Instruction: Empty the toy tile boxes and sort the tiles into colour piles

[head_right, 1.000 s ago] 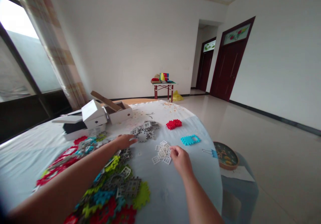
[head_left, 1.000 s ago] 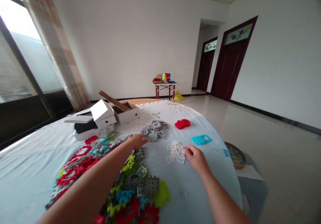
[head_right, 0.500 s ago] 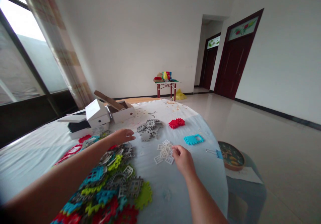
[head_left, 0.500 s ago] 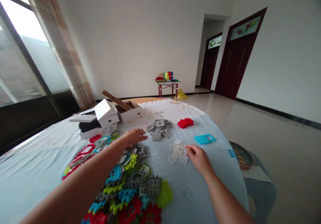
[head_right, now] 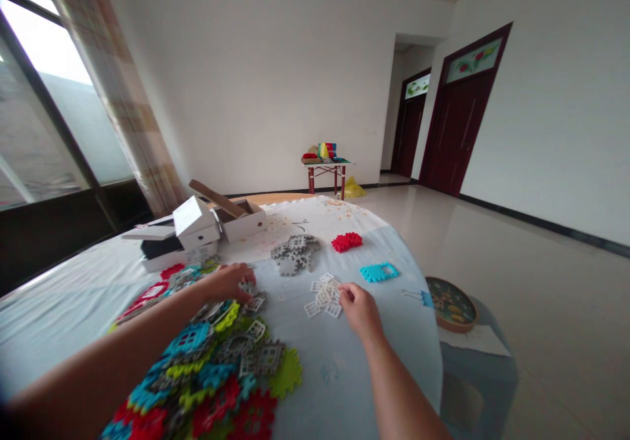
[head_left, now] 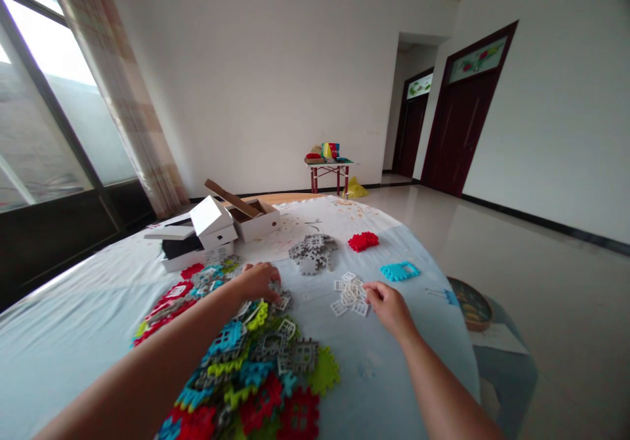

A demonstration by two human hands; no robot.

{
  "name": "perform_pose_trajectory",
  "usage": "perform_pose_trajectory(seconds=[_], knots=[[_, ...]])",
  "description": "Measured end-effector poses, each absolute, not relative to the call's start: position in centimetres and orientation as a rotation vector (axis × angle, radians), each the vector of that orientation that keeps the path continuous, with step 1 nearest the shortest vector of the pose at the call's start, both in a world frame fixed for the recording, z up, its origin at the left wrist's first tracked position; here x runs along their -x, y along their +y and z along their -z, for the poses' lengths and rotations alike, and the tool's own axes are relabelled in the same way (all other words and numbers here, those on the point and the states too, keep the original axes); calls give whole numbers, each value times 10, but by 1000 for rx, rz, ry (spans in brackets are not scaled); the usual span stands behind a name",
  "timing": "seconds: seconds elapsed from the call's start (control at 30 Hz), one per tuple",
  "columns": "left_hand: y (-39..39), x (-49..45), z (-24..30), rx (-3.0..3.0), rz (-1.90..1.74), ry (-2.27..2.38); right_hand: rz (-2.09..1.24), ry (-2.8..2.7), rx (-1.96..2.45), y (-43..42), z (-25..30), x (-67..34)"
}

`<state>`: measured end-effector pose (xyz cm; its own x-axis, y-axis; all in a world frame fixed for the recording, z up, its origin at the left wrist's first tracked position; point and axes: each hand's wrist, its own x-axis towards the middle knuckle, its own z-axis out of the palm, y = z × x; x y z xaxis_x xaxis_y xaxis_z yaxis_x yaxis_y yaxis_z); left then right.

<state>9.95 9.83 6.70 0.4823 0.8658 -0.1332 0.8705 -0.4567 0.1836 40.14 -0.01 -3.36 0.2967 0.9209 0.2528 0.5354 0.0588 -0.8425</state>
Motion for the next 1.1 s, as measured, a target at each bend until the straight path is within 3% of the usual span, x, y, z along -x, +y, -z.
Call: perform_pose_trajectory(seconds=[0.47,0.83,1.1], knots=[[112,-69,-82,-1824,-689,1473,-530,-1350,1627,1,32,-401],[158,-153,-69,-1330,-905,1331,-520,-1354,1618,0,30,-399],[155,-97,-75,-1317,-1054,1380,-507,-1357,1637,2,35,-401]])
